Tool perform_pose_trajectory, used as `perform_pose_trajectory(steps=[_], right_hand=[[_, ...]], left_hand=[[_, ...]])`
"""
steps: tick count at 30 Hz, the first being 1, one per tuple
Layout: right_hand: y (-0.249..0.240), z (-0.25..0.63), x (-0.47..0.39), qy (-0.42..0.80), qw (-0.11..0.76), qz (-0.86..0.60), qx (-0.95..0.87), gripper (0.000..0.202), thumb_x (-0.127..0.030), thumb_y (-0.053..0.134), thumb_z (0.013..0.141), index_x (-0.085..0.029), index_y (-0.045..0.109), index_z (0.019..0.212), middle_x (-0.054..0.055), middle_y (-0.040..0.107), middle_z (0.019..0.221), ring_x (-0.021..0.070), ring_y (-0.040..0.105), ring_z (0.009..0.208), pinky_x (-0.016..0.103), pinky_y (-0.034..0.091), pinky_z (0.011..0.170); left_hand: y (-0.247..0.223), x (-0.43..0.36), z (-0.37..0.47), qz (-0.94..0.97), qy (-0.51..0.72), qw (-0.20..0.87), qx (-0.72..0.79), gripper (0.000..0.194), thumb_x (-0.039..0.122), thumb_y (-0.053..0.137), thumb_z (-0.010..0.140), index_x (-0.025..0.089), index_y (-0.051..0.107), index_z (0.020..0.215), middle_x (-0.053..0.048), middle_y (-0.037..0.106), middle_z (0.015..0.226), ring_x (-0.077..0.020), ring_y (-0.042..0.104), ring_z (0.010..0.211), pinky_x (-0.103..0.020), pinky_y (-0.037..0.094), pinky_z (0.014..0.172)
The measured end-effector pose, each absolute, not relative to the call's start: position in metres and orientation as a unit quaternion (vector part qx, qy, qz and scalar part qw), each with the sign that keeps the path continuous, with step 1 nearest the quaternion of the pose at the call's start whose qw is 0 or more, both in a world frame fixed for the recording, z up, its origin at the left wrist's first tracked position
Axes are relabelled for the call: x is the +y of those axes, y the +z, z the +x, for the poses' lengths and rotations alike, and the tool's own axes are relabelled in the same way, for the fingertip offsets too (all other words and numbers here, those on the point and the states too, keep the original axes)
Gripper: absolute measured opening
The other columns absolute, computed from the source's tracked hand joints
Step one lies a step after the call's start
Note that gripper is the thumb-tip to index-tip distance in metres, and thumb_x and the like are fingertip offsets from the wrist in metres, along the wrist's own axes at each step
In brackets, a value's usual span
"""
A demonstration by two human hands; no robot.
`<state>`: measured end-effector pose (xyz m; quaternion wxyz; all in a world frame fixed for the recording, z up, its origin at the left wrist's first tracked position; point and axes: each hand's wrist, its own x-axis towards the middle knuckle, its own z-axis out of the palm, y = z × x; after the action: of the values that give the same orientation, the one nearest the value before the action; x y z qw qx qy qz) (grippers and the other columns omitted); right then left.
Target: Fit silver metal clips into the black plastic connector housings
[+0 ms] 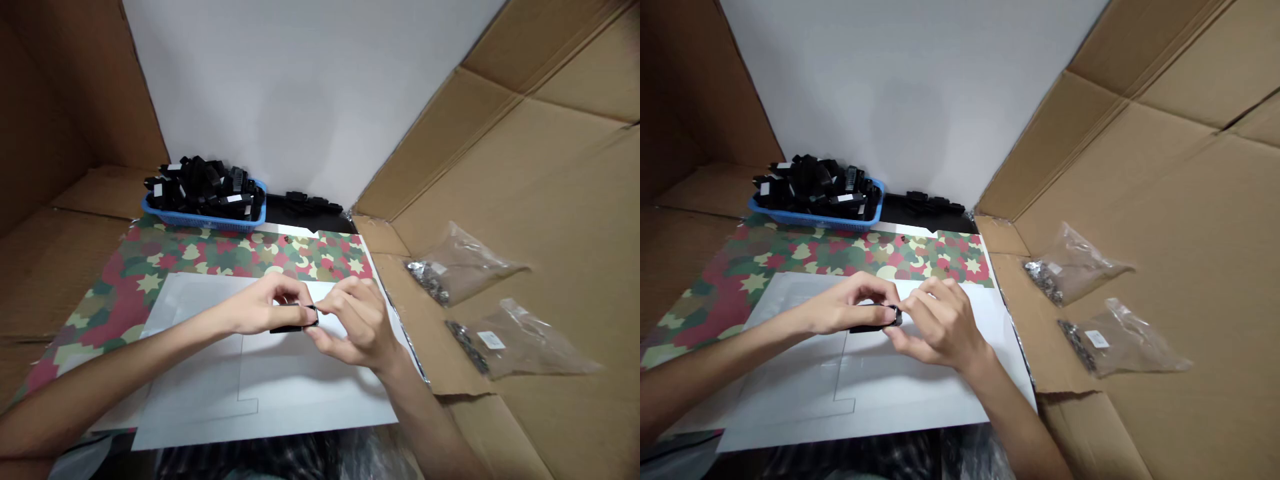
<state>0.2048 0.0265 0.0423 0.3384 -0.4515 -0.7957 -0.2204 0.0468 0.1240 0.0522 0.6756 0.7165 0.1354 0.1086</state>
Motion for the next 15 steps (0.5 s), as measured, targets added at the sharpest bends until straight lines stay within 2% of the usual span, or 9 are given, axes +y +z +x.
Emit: perform_pose_trajectory(steps=[15], right_hand=[[0.0454,0.2037,0.0264,-0.231,0.342,-0.444,-0.795,0.014,-0.028,0.051,0.085,-0.02,0.048,0.075,0.0,0.057,0.056,0.0156,0.05,0.058,0.03,0.031,0.054]], left_hand=[[0.0533,0.1236,0.0454,0.711,0.108,0.684,0.127,0.02,0.03,0.06,0.073,0.012,0.059,0.067,0.004,0.048,0.055,-0.0069,0.038,0.052,-0.021,0.028,0.05]])
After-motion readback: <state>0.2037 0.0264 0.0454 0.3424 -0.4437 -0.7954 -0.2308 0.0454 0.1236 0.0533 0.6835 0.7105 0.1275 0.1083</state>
